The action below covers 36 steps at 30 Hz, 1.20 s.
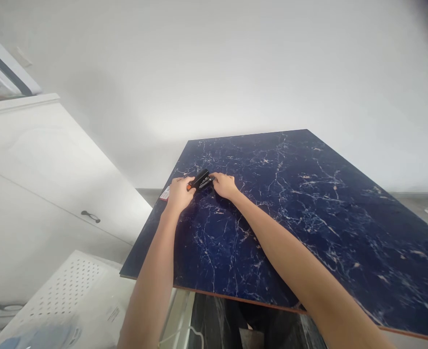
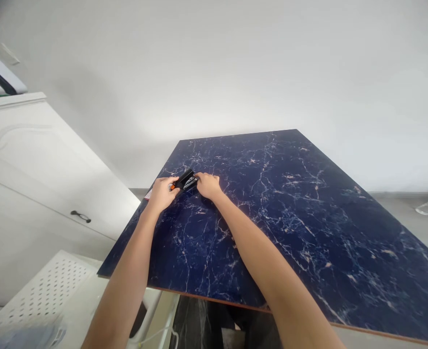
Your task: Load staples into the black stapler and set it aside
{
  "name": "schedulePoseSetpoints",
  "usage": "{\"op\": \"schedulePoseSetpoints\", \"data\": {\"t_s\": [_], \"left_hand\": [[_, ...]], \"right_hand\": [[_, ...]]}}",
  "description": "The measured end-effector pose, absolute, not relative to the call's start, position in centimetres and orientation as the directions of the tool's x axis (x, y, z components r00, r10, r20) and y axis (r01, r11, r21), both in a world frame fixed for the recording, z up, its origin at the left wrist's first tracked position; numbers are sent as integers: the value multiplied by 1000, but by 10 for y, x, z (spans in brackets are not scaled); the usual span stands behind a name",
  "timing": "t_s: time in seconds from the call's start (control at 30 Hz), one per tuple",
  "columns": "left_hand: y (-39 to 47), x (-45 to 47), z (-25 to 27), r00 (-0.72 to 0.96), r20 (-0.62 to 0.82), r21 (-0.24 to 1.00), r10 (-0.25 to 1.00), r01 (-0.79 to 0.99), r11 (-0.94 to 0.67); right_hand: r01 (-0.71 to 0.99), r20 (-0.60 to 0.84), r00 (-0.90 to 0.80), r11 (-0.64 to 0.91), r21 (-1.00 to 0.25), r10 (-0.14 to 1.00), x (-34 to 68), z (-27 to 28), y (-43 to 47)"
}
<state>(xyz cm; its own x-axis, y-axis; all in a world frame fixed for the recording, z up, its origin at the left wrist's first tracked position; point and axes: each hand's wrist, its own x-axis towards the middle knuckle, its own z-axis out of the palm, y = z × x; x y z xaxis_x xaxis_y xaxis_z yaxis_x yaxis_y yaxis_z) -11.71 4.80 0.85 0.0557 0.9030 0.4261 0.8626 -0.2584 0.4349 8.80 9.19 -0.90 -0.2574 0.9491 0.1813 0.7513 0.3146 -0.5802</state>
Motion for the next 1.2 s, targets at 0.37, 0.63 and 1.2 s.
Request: {"op": "schedulePoseSetpoints", "data": {"t_s": [0.37, 0.63, 1.2], "left_hand": [[42, -102, 21, 64, 453, 267, 889, 942, -203], [39, -154, 15, -311, 451, 452, 837, 888, 86], [42, -138, 18, -332, 563, 490, 757, 872, 18]], "right_hand": [[728, 89, -243, 242, -642, 966, 79, -9, 91], [670, 244, -322, 402, -624, 915, 78, -15, 74], [374, 177, -60, 186, -909, 982, 86, -16, 84]]}}
